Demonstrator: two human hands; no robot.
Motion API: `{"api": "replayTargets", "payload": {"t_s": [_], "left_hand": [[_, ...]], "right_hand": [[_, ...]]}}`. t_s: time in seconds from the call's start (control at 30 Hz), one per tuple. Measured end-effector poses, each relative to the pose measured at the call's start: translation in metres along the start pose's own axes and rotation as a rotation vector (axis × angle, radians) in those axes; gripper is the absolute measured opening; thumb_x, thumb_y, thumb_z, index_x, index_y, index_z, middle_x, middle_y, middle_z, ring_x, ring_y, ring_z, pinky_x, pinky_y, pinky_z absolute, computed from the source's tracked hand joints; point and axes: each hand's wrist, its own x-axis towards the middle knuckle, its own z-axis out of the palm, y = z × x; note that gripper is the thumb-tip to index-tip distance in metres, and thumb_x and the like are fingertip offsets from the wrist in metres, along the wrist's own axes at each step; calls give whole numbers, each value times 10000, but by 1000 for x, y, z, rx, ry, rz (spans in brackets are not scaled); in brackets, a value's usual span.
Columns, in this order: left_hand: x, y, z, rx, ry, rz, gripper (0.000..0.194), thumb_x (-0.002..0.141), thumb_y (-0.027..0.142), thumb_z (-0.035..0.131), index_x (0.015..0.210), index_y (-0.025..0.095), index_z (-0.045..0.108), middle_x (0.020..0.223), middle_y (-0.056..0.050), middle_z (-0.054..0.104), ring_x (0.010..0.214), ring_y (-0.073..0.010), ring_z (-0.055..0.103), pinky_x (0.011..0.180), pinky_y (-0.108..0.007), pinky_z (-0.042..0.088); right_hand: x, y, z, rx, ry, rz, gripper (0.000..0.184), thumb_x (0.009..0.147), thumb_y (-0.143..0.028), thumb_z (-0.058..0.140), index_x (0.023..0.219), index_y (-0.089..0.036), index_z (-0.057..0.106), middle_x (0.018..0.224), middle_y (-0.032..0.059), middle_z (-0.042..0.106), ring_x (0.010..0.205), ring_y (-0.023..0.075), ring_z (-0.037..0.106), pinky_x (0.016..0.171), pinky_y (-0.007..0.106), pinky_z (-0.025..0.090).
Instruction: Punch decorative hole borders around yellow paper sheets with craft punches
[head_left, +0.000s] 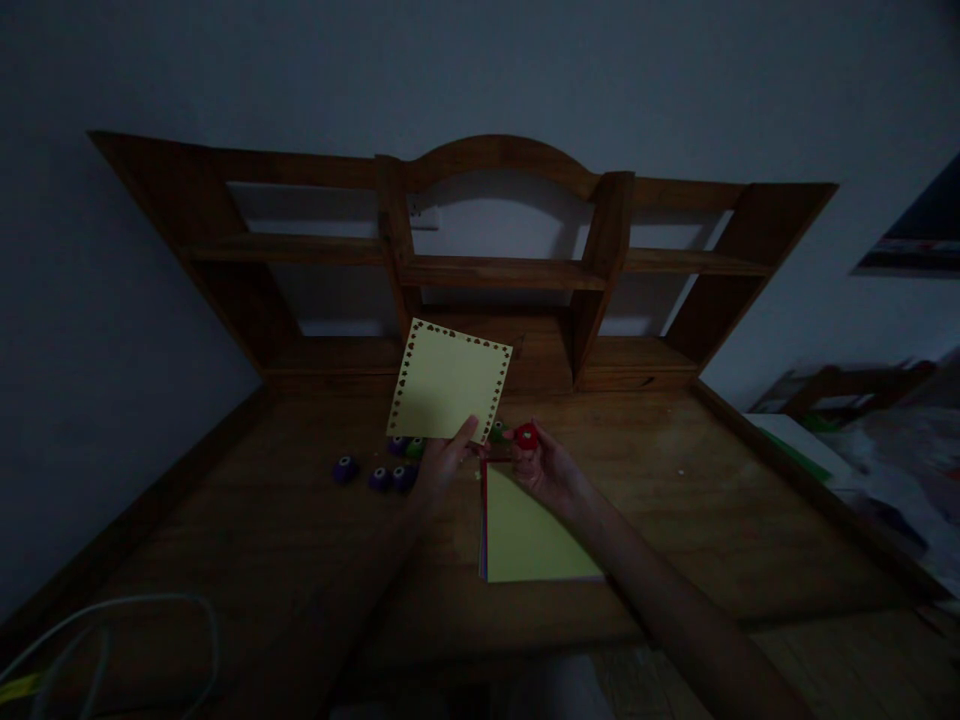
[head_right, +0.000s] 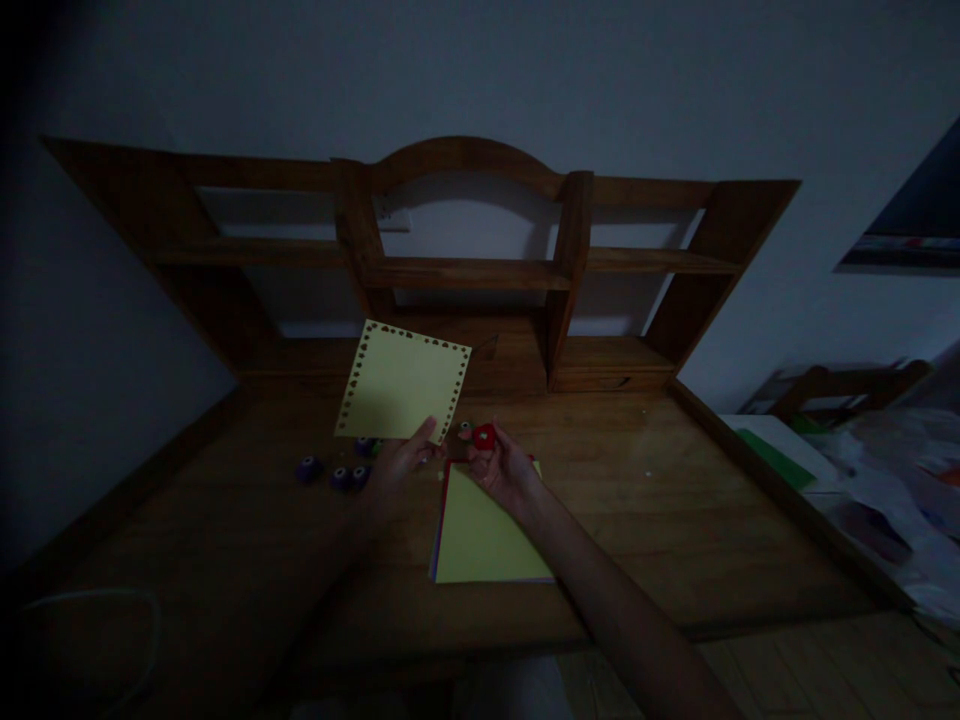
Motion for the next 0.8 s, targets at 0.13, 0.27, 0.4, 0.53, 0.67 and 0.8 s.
{"api": "replayTargets", "payload": {"t_s": [0.13,0.27,0.4,0.53,0.67,0.8], "left_hand": [[-3,1,1,11,-1,32,409,668,514,733,827,144,666,663,-67,709,587,-209,669,657,-329,538],[-17,4,6,60,-38,181,391,750,486,678,970,164,667,923,-93,733,986,-268,662,951,-397,467],[-30,5,10,162,-17,323,336,823,447,613,1027,186,669,1066,-77,704,1239,-237,505,1156,-393,204],[-34,3,9,244,33,297,319,811,426,637,1033,201,681,1100,-81,690,1325,-238,403,1181,-393,89],[-33,1,10,279,65,328,340,796,419,655,1071,220,672,1198,-59,647,1351,-225,363,1186,-362,49],[-33,1,11,315,67,364,300,804,408,645,1034,220,688,1208,-49,643,1346,-214,372,1186,-336,53]], "right_hand": [[3,1,-6,13,33,12,411,970,-427,389,937,-89,621,691,41,703,516,89,635,440,162,484],[5,2,-8,-8,26,47,470,941,-493,421,1021,-71,613,686,50,700,470,76,604,435,154,476],[5,4,-8,-31,13,11,400,927,-461,478,977,-92,623,630,16,672,453,66,583,416,138,453],[5,6,-7,-40,39,-18,360,920,-462,491,925,-128,623,684,16,683,480,68,591,401,138,435],[6,8,-5,-46,6,-22,364,918,-471,486,858,-136,617,622,-7,640,415,52,515,363,136,384],[5,9,-3,-119,54,-42,404,914,-499,471,843,-132,623,542,-15,599,372,48,454,324,132,326]]}}
